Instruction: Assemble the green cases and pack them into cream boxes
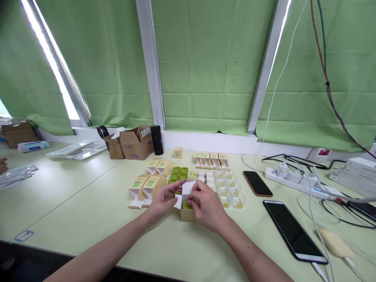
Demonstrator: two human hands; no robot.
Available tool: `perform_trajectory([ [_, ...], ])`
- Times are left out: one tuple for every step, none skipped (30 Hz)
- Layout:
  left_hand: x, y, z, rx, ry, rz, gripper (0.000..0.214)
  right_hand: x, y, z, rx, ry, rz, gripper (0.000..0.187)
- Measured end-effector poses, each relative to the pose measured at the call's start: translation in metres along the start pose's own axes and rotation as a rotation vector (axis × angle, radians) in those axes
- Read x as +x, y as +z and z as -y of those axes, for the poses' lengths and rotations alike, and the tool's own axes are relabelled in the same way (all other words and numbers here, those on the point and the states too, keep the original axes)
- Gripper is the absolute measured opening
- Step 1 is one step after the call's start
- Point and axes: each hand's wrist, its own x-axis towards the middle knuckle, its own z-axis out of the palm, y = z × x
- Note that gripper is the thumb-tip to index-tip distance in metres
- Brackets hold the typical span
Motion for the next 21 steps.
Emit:
perform_trajectory([
  [0.0, 0.0, 0.0, -0.007, -0.004, 0.0, 0.066, 0.0, -0.001, 0.0, 0.015, 0.002, -0.006, 0.017],
  [0.0, 0.0, -0.001, -0.014, -0.01, -0.003, 0.065, 0.001, -0.001, 0.0, 0.033, 0.007, -0.018, 0.017],
  [-0.001, 0.0, -0.002, -0.021, -0.016, -0.006, 0.065, 0.001, -0.002, 0.0, 0.051, 0.013, -0.036, 0.018],
  [-0.001, 0.0, -0.003, -0.029, -0.021, -0.011, 0.063, 0.002, -0.003, -0.001, 0.063, 0.022, -0.058, 0.018],
  [-0.002, 0.0, -0.005, -0.037, -0.027, -0.017, 0.062, 0.003, -0.004, -0.002, 0.069, 0.036, -0.085, 0.018],
  [-0.002, 0.0, -0.006, -0.047, -0.032, -0.022, 0.06, 0.004, -0.005, -0.004, 0.069, 0.053, -0.116, 0.018],
  [-0.002, 0.0, -0.008, -0.059, -0.039, -0.024, 0.058, 0.005, -0.006, -0.006, 0.066, 0.074, -0.148, 0.018],
  [-0.003, 0.0, -0.009, -0.074, -0.047, -0.024, 0.056, 0.006, -0.007, -0.008, 0.064, 0.099, -0.179, 0.018],
  [-0.003, 0.0, -0.009, -0.094, -0.055, -0.021, 0.054, 0.006, -0.008, -0.01, 0.066, 0.128, -0.207, 0.018],
  [-0.002, 0.0, -0.009, -0.115, -0.062, -0.017, 0.052, 0.007, -0.009, -0.012, 0.076, 0.159, -0.233, 0.018],
  [-0.002, 0.0, -0.009, -0.136, -0.067, -0.014, 0.051, 0.007, -0.009, -0.014, 0.093, 0.19, -0.253, 0.018],
  [-0.002, 0.0, -0.008, -0.153, -0.07, -0.012, 0.05, 0.008, -0.009, -0.016, 0.113, 0.22, -0.268, 0.018],
  [-0.001, 0.0, -0.007, -0.165, -0.071, -0.014, 0.049, 0.008, -0.009, -0.019, 0.139, 0.246, -0.277, 0.017],
  [-0.001, 0.0, -0.006, -0.17, -0.069, -0.017, 0.049, 0.008, -0.008, -0.021, 0.171, 0.268, -0.282, 0.016],
  [-0.001, 0.001, -0.005, -0.168, -0.063, -0.02, 0.049, 0.008, -0.007, -0.023, 0.21, 0.288, -0.279, 0.015],
  [-0.001, 0.002, -0.005, -0.16, -0.054, -0.022, 0.049, 0.008, -0.006, -0.024, 0.255, 0.308, -0.268, 0.014],
  [-0.001, 0.003, -0.005, -0.147, -0.041, -0.021, 0.049, 0.008, -0.004, -0.026, 0.307, 0.328, -0.252, 0.013],
  [-0.001, 0.004, -0.005, -0.131, -0.027, -0.018, 0.048, 0.008, -0.003, -0.028, 0.362, 0.35, -0.234, 0.014],
  [-0.001, 0.005, -0.004, -0.113, -0.012, -0.014, 0.047, 0.008, -0.001, -0.029, 0.417, 0.37, -0.216, 0.017],
  [-0.001, 0.006, -0.004, -0.096, -0.001, -0.009, 0.046, 0.009, -0.001, -0.03, 0.468, 0.39, -0.2, 0.02],
  [-0.002, 0.006, -0.003, -0.08, 0.006, -0.004, 0.047, 0.009, 0.0, -0.03, 0.514, 0.406, -0.186, 0.023],
])
